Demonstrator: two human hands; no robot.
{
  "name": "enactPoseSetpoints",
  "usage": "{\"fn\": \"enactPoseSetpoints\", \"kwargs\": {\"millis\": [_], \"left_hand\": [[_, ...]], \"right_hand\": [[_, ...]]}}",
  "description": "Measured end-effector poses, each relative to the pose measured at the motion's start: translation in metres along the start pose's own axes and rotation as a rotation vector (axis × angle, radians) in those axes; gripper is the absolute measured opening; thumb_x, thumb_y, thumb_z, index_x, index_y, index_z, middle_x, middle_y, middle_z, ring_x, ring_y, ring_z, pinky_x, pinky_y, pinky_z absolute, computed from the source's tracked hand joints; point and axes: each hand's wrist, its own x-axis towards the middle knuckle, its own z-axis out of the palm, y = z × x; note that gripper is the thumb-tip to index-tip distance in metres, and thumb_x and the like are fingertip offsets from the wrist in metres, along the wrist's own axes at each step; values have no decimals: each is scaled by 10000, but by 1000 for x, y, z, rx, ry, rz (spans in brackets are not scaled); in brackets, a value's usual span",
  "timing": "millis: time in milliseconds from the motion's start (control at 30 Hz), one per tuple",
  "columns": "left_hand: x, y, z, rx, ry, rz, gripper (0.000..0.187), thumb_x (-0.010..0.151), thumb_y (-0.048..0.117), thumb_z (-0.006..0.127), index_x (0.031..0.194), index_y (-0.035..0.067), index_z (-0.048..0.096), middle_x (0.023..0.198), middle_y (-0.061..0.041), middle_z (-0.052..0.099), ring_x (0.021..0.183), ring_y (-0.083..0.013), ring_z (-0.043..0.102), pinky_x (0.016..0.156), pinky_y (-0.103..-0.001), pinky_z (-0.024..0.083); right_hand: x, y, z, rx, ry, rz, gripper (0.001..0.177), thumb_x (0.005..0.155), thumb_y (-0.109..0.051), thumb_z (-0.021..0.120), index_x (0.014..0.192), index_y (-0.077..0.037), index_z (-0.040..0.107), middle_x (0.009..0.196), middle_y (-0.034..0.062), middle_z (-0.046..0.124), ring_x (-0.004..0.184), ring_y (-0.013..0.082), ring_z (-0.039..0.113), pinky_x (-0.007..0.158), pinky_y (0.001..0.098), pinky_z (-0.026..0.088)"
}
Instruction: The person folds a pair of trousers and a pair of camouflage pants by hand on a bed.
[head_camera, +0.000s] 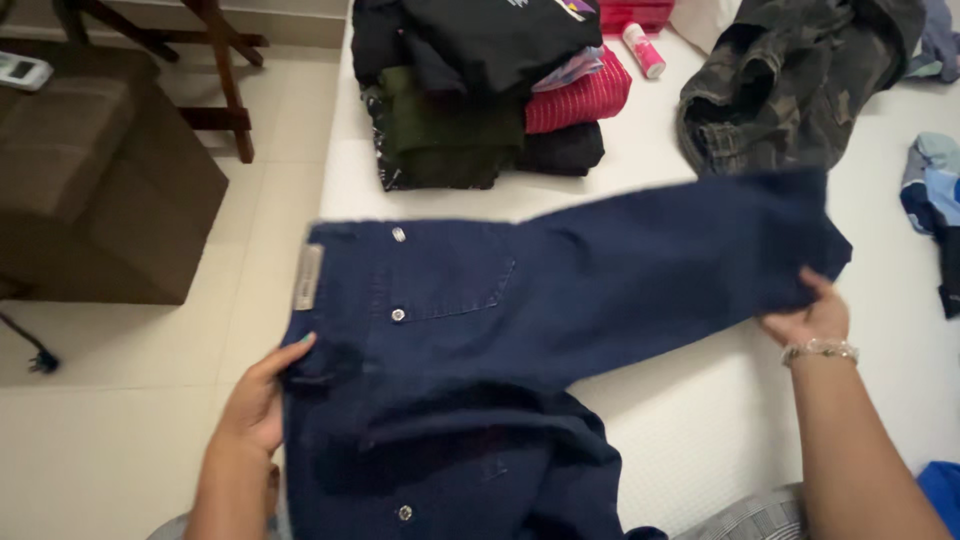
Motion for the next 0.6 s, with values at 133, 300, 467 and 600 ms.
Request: {"fn": "enactPoseSetpoints", "kwargs": {"millis": [133,300,467,600], "left_hand": [[-6,-1,7,-121,-188,19,440,950,313,608,1288,31,618,1184,-145,722,1058,-285,701,944,-457,554],[-14,-1,13,-94,-160,17,468,987,345,595,1294,-7,634,1214,-154,719,1080,-286,693,967,-456,538],[-16,3,15,-121,-252,-24,489,987,401,575,1272,9,636,1192,-160,725,1057,-286,703,948,-445,556],[-5,17,20,106,-9,-74,485,973,417,556,1267,41,645,1132,-119,751,1011,-254,710,914,-424,555]], "right_hand": [[-8,13,-23,33,436,130,315,968,-192,507,1280,-180,466,1514,151,578,1435,326,505,1207,595,312],[-17,12,-8,-149,381,202,474,1017,-325,486,1451,-139,530,1588,89,520,1463,284,486,1224,562,283],[-12,-1,-13,-291,431,230,556,1005,-440,579,1472,-151,494,1572,55,529,1472,240,469,1237,504,289],[3,-1,-25,-304,402,248,571,1023,-463,598,1466,-114,514,1530,55,579,1453,245,488,1238,461,289]]}}
